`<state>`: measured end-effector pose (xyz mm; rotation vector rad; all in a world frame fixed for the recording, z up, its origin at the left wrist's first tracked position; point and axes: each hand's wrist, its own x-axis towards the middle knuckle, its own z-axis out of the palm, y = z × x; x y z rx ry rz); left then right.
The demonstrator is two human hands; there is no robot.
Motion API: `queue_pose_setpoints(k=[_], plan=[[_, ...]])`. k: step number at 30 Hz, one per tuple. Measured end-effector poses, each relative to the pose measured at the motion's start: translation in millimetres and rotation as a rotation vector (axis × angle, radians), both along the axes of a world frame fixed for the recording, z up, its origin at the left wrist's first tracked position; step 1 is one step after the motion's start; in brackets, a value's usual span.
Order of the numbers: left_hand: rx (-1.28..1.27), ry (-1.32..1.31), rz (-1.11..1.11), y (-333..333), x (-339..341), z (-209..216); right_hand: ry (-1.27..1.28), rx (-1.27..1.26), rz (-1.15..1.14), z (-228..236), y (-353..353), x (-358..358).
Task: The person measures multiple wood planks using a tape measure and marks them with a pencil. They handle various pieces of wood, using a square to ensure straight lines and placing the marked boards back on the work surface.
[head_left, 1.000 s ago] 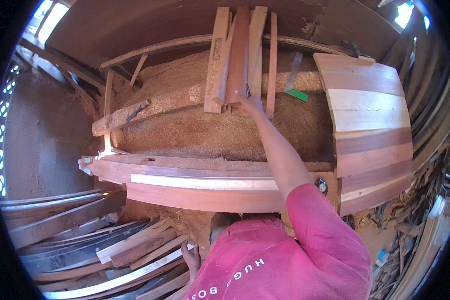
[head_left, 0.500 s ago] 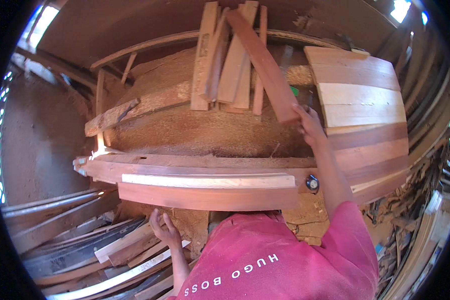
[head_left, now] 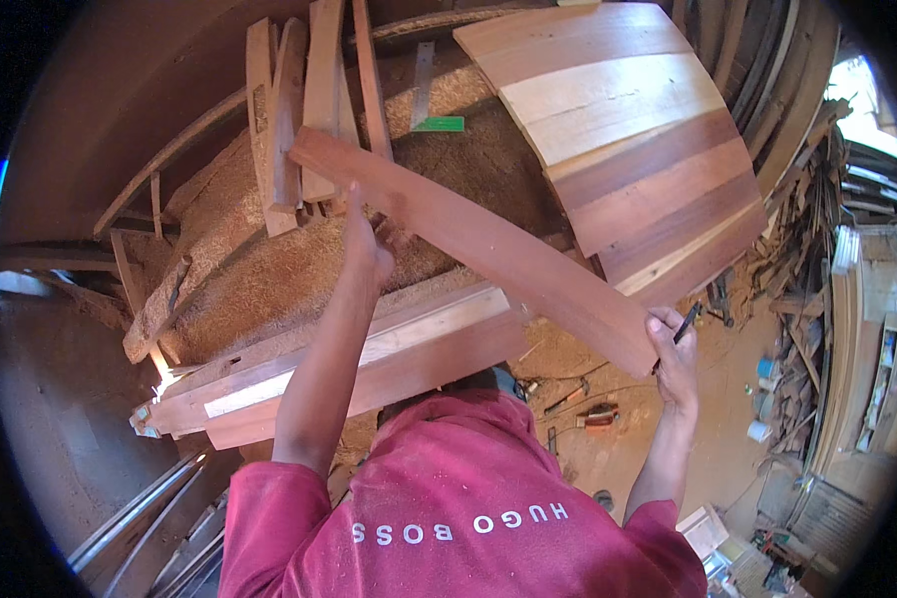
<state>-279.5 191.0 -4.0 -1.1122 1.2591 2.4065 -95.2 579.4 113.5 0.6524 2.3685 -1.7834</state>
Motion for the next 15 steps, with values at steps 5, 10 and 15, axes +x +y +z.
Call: queue_pose_setpoints(k=[5,10,15], plan=[[-0.008,0.21,0.01,5,-5,-60,0.002,0.033,0.018,20,-7,43],[0.16,0.186,0.141,-3,41,4,0.077,-0.006,-0.058,24,-3,81],[0.37,0.445,0.317,-63,104,85,0.107,-0.048,0.013,24,-14,96]])
